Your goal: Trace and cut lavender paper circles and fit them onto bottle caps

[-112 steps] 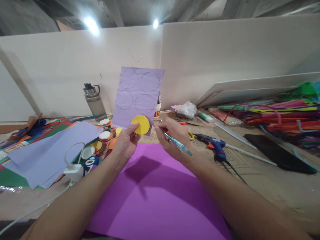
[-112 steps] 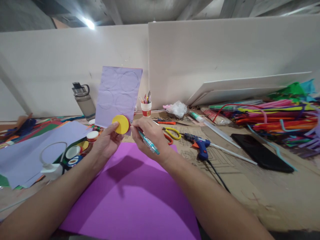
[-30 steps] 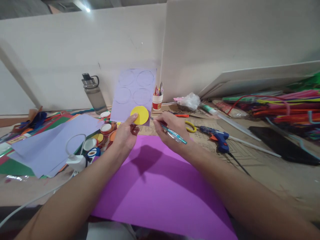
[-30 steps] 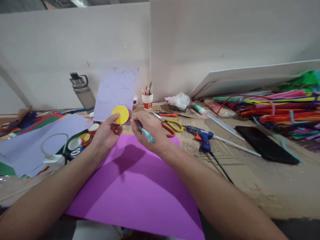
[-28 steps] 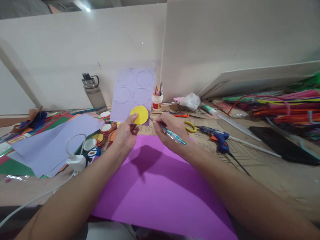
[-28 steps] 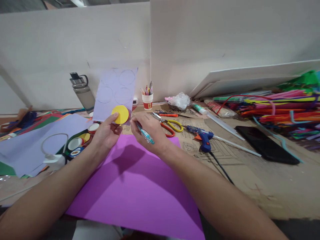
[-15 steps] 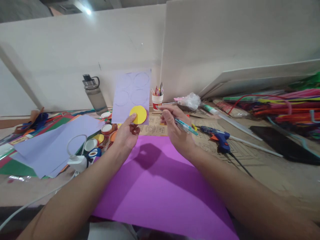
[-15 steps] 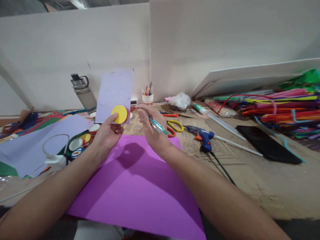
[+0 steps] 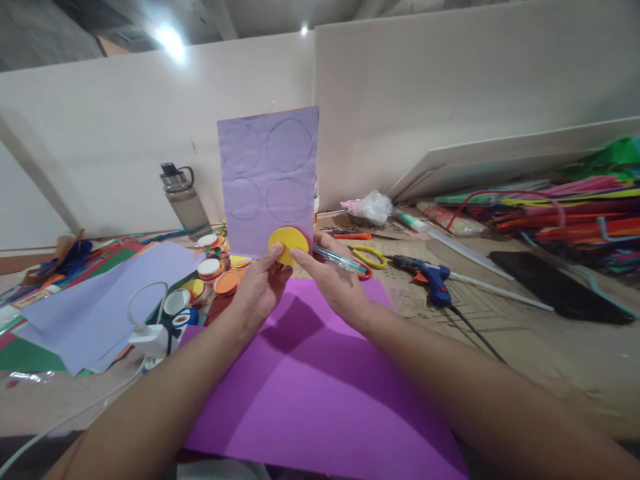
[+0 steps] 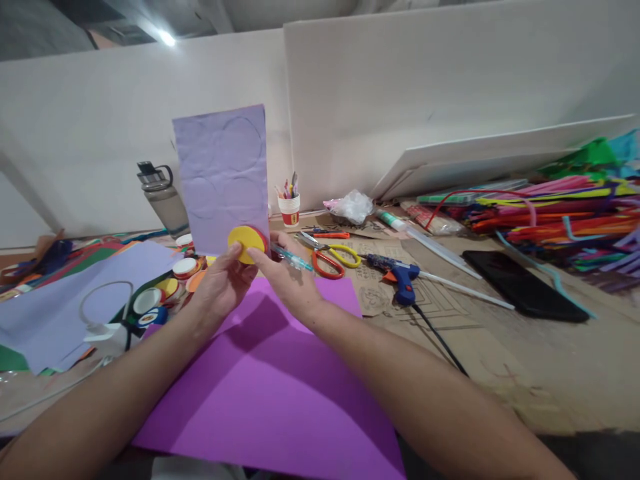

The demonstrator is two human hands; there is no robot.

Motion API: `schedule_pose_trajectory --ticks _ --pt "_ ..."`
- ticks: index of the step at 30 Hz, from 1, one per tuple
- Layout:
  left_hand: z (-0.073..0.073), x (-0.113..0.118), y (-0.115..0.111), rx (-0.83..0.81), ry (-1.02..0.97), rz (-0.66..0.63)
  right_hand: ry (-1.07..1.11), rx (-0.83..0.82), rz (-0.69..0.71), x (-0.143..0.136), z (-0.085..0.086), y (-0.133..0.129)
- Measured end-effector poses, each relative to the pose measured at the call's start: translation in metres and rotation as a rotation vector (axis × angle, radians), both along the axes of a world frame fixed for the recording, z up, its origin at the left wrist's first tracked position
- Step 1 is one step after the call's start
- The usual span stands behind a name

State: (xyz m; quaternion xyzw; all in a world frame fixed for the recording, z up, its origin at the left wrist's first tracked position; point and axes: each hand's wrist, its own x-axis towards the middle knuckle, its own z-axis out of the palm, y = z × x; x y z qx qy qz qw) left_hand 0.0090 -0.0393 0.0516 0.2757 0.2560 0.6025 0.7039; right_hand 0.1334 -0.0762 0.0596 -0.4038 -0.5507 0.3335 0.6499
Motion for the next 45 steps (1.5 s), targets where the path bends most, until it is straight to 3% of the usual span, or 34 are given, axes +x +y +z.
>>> schedule_pose_trajectory --ticks 6,10,15,19,29,34,38,41,45 --pt "-0.006 0.004 -0.002 0.037 -0.01 -0.044 -0.035 0.05 -0.031 0.003 0.001 0.002" --pt "-0.002 -0.005 0.006 0.008 -0.01 -0.015 -0.071 0.045 -0.027 0.008 0.007 0.002" --pt "0.011 -0.033 0.034 0.195 0.012 0.132 -0.087 0.014 -0.01 0.02 0.015 0.003" --pt "0.018 -0.041 0.04 0.29 0.139 0.244 -0.111 0.041 0.012 0.026 0.016 0.009" --pt "0.014 -0.036 0.033 0.27 0.24 0.155 -0.159 0.068 0.036 0.032 0.014 0.015" --pt "0.017 -0.039 0.033 0.124 0.148 0.076 0.134 -0.121 0.151 0.033 0.013 0.018" --pt "0.021 -0.039 0.024 0.136 -0.011 -0.051 0.361 -0.224 0.233 0.034 0.016 0.022" --pt "0.016 -0.032 0.016 0.188 -0.11 -0.119 0.413 -0.232 0.225 0.033 0.016 0.025" --pt "0.003 -0.014 0.008 0.155 -0.086 -0.202 0.439 -0.219 0.152 0.028 0.007 0.028"
